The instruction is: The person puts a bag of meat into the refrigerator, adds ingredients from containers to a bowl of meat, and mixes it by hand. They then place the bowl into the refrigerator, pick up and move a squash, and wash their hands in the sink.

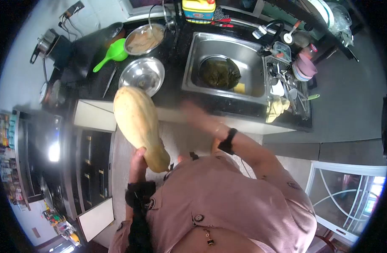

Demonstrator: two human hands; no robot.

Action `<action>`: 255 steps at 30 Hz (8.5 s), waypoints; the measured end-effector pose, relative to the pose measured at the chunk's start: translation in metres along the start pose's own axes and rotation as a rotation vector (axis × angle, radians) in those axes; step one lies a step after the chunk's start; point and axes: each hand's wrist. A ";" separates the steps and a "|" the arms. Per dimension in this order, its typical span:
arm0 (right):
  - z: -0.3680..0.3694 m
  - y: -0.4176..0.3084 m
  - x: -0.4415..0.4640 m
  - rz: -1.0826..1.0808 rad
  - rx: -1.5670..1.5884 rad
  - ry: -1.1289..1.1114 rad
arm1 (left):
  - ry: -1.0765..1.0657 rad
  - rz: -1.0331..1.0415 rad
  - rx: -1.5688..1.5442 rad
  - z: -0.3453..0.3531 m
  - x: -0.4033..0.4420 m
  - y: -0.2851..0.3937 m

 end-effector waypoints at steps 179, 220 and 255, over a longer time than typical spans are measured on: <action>0.107 -0.191 -0.455 -0.965 -0.045 -1.306 | 2.224 -0.477 -0.268 0.698 -0.509 -0.375; 0.482 -0.661 -0.995 -1.211 -0.310 -1.542 | 2.717 -0.962 -0.670 0.884 -1.292 -0.617; 0.525 -0.778 -1.246 -0.781 -0.481 -1.321 | 2.170 -1.244 -0.106 0.703 -1.840 -0.917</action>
Point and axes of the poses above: each hand's wrist, its own x-axis towards the middle knuckle, its own z-axis out of the palm, y = z × x, and after that the axes turned 9 degrees about x, right-handed
